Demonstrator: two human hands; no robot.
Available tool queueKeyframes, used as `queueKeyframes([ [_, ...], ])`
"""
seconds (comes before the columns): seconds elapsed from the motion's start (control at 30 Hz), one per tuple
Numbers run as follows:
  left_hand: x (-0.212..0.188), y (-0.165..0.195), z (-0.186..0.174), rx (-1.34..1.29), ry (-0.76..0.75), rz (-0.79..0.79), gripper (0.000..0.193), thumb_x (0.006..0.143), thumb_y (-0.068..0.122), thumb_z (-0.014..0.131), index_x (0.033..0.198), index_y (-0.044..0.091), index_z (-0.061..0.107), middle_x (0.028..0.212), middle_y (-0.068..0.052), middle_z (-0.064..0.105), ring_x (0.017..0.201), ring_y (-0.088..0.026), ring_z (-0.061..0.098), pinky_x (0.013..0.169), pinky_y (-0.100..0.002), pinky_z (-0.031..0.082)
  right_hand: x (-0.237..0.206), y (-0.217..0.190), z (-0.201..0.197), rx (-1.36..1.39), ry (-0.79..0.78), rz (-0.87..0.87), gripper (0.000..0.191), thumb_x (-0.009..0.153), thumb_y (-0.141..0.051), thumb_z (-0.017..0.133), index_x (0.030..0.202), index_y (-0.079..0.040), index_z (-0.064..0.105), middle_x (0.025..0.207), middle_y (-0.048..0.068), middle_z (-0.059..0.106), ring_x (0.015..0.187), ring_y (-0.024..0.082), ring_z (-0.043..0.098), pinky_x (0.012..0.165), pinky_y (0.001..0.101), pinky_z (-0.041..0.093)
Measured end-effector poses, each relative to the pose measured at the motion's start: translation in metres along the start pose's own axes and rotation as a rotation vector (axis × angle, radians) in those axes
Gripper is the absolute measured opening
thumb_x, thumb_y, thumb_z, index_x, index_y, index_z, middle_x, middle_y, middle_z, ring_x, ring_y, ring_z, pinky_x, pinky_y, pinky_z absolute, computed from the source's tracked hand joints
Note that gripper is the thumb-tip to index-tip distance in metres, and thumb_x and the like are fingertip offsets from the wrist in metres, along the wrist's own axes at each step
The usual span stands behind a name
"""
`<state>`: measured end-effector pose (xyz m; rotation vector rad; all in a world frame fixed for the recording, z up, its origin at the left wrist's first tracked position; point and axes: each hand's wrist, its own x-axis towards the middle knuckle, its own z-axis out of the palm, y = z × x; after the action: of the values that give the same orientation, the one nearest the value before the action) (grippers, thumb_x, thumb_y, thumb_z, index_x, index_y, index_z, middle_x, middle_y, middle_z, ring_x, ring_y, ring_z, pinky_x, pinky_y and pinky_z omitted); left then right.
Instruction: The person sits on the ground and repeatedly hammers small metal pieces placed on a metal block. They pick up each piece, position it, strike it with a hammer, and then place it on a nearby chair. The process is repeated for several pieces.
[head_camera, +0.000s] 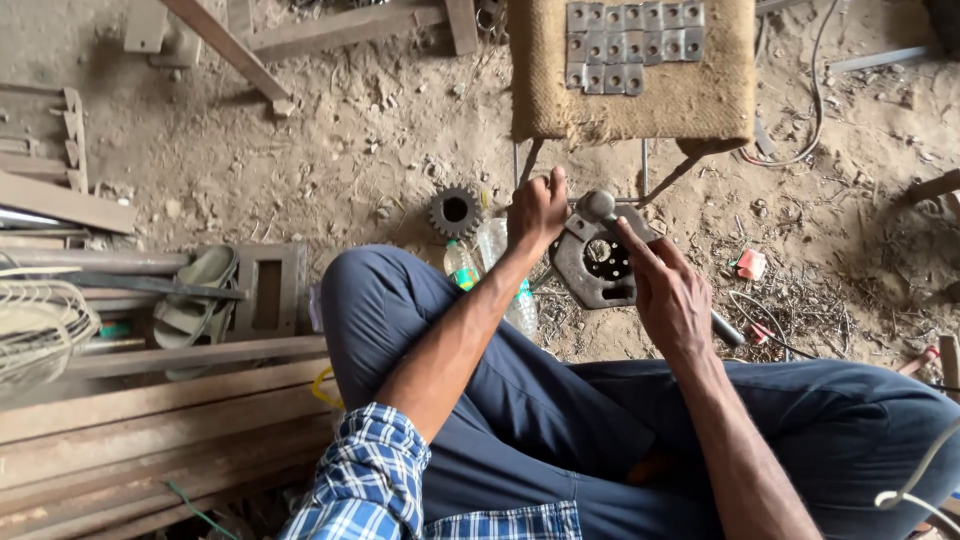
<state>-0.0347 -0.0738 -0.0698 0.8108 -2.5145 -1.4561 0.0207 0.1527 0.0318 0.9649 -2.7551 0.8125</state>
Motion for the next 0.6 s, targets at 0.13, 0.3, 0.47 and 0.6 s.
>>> queueKeyframes([
  [0.13, 0.001, 0.001, -0.001, 0.006, 0.03, -0.06, 0.066, 0.106, 0.056, 0.032, 0.08, 0.006, 0.066, 0.059, -0.002, 0.058, 0.04, -0.012, 0.045, 0.035, -0.032, 0.033, 0.005, -0.008, 0.002, -0.026, -0.178, 0.131, 0.057, 0.102, -0.012, 0.057, 0.155, -0.033, 0.051, 0.085, 0.009, 0.063, 0.06, 0.022, 0.058, 0.056, 0.04, 0.05],
  [0.3, 0.002, 0.004, -0.004, -0.06, -0.013, -0.109, 0.065, 0.103, 0.061, 0.032, 0.091, 0.005, 0.064, 0.062, -0.002, 0.075, 0.039, -0.008, 0.055, 0.035, -0.027, 0.036, 0.004, -0.007, 0.002, -0.07, -0.211, 0.167, 0.058, 0.099, -0.011, 0.058, 0.151, -0.034, 0.051, 0.087, 0.007, 0.064, 0.061, 0.021, 0.058, 0.049, 0.042, 0.046],
  [0.47, 0.001, 0.001, 0.002, -0.137, -0.068, -0.158, 0.066, 0.1, 0.061, 0.029, 0.097, 0.004, 0.062, 0.063, -0.003, 0.075, 0.035, -0.009, 0.049, 0.029, -0.028, 0.03, -0.008, 0.013, 0.004, 0.003, -0.068, 0.083, 0.054, 0.101, -0.01, 0.056, 0.152, -0.027, 0.054, 0.087, 0.008, 0.063, 0.06, 0.019, 0.056, 0.048, 0.0353, 0.041],
  [0.6, 0.002, -0.003, 0.004, -0.025, -0.002, -0.103, 0.072, 0.106, 0.061, 0.028, 0.091, 0.003, 0.067, 0.066, -0.013, 0.069, 0.039, -0.01, 0.043, 0.031, -0.029, 0.029, -0.005, 0.023, 0.008, 0.082, 0.028, 0.122, 0.046, 0.107, -0.013, 0.057, 0.152, -0.02, 0.056, 0.087, 0.011, 0.062, 0.058, 0.021, 0.052, 0.047, 0.0341, 0.042],
])
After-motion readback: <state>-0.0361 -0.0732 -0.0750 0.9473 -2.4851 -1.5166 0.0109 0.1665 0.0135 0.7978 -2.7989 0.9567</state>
